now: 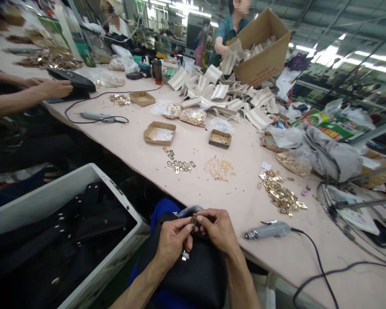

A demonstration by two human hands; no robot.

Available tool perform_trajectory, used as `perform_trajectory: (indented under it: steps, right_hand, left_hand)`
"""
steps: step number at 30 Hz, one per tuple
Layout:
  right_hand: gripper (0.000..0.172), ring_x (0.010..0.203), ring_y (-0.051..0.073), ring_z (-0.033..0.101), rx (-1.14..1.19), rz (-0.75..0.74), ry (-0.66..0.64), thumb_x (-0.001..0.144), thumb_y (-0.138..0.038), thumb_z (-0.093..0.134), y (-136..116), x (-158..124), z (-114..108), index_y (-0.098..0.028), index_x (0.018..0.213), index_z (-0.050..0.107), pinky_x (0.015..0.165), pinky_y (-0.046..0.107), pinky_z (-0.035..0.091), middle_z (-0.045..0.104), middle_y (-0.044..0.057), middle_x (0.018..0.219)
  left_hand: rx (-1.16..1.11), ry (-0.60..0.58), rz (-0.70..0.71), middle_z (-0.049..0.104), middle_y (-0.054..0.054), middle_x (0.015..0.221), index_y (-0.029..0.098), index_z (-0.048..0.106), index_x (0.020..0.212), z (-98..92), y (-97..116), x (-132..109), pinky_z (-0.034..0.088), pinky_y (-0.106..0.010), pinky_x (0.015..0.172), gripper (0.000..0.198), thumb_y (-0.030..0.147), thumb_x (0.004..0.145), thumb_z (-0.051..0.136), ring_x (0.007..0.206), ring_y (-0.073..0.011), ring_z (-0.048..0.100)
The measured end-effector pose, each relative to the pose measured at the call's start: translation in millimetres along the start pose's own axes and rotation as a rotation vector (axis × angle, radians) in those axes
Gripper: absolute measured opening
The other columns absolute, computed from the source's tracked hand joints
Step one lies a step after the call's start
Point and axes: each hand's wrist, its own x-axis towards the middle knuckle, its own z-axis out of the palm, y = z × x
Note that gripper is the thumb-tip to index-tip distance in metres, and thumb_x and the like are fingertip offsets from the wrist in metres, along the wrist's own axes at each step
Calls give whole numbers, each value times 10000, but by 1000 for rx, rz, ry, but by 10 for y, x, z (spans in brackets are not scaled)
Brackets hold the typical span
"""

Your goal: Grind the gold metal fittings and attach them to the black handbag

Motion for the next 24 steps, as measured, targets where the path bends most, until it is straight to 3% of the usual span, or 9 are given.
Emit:
perform_trajectory:
  steps: [7, 15, 24]
  right_hand:
    - [297, 546, 140, 577, 117, -8, -30, 830, -416, 789, 110, -6, -5, -123, 878, 775, 546, 253, 486, 703, 58, 646]
    - [310, 525, 128, 573, 168, -77, -39, 870, -427, 765, 111, -4, -1, -120, 825, 764, 538, 239, 458, 697, 53, 631]
    - [293, 459, 125, 551, 308, 3, -4, 795, -390, 821, 185, 51, 31, -104, 750, 774, 490, 236, 439, 685, 69, 579]
  left_hand:
    - [3, 18, 43, 594, 17, 457, 79, 789, 1097, -4, -68, 1, 344, -175, 364, 348, 352, 921, 664, 321, -70, 456]
    - [53, 101, 32, 574, 16, 428, 64, 806, 1002, 86, 0, -3, 347, -182, 364, 326, 351, 886, 703, 318, -74, 450]
    - [81, 131, 50, 587, 13, 434, 68, 808, 1027, 117, -12, -16, 363, -188, 385, 318, 332, 886, 701, 342, -81, 469]
